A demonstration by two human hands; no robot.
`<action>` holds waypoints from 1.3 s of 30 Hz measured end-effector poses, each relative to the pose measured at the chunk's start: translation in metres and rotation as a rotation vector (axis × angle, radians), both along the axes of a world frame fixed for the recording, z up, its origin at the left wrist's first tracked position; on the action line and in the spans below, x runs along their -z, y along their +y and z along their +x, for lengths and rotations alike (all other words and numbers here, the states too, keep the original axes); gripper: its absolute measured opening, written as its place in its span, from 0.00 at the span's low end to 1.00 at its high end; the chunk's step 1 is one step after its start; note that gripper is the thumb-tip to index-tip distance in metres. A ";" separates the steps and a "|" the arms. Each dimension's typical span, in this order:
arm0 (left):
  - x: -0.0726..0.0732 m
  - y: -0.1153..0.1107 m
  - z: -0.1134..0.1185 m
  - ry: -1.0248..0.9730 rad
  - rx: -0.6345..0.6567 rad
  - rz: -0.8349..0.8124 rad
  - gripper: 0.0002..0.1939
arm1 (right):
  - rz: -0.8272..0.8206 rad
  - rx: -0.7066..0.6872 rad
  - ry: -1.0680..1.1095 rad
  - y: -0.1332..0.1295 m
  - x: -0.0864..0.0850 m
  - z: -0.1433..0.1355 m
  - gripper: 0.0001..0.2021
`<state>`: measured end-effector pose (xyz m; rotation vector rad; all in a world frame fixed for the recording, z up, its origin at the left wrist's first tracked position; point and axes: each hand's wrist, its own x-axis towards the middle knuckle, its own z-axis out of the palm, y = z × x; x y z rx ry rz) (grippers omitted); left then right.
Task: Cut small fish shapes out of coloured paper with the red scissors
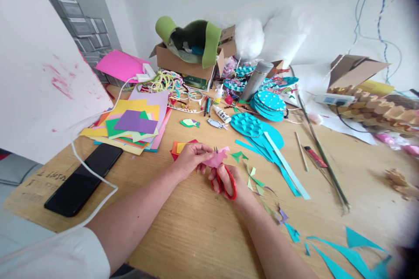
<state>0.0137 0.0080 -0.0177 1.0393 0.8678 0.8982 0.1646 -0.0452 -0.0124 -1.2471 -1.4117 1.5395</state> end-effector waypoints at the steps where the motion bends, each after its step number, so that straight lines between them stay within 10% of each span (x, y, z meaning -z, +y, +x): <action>1: -0.001 0.000 0.000 -0.003 0.003 -0.004 0.17 | 0.000 -0.002 0.001 0.000 0.000 0.000 0.32; 39: -0.004 -0.003 0.002 -0.052 -0.023 -0.042 0.15 | -0.004 -0.027 0.020 -0.001 0.000 0.003 0.31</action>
